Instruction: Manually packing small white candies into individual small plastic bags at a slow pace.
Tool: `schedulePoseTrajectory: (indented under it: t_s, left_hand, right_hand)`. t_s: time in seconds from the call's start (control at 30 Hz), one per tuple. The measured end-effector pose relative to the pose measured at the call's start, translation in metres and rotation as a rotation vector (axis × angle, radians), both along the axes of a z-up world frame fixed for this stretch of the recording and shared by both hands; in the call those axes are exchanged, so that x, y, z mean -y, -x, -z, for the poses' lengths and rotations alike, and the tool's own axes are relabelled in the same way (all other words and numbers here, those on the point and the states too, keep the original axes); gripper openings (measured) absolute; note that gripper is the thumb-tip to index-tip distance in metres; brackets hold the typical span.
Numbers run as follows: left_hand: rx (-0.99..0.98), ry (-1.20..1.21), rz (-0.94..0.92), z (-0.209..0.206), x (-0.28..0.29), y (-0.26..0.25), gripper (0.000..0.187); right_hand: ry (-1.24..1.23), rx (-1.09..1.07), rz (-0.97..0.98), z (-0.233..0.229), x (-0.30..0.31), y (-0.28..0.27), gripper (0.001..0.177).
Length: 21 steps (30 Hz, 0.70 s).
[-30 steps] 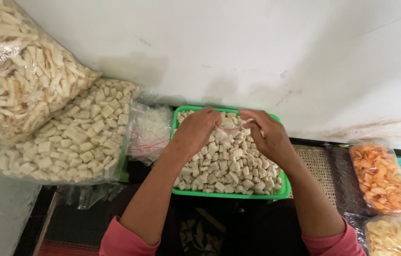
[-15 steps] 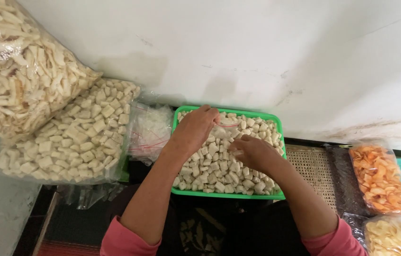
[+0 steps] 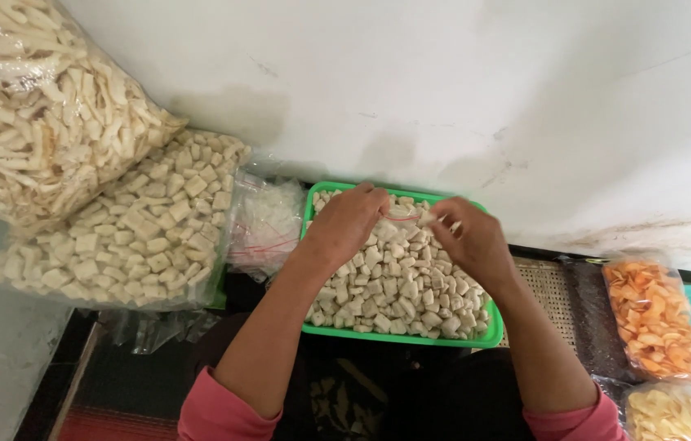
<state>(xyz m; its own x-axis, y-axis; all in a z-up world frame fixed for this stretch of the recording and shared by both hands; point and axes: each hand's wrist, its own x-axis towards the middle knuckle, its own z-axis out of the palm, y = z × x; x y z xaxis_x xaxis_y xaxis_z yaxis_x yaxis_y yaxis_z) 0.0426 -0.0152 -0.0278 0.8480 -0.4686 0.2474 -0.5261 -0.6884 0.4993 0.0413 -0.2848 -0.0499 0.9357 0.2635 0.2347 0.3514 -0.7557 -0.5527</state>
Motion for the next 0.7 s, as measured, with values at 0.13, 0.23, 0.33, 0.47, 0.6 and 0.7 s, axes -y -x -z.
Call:
schedulePoseTrajectory:
  t_s: [0.13, 0.23, 0.33, 0.47, 0.6, 0.7]
  left_hand:
    - [-0.031, 0.005, 0.02, -0.008, 0.005, 0.006, 0.018]
    - [-0.051, 0.028, 0.036, -0.01, 0.01, 0.008, 0.019]
    - [-0.078, 0.091, 0.074, -0.008, 0.013, 0.008, 0.016]
    - [-0.097, 0.12, 0.098, -0.012, 0.012, 0.009, 0.014]
    - [-0.093, 0.099, 0.095, -0.01, 0.011, 0.007, 0.013]
    - [-0.109, 0.063, 0.078, -0.013, 0.009, 0.009, 0.014]
  right_hand:
    - [-0.278, 0.211, 0.068, -0.028, -0.024, 0.014, 0.02]
    - [-0.34, 0.311, -0.03, -0.017, -0.03, 0.01, 0.021]
    - [-0.26, 0.366, -0.065, -0.027, -0.038, 0.018, 0.024]
    - [-0.138, 0.379, -0.106, -0.036, -0.043, 0.024, 0.018]
    - [-0.079, 0.347, -0.213, -0.05, -0.046, 0.029, 0.01]
    - [-0.036, 0.301, -0.262, -0.055, -0.047, 0.033, 0.015]
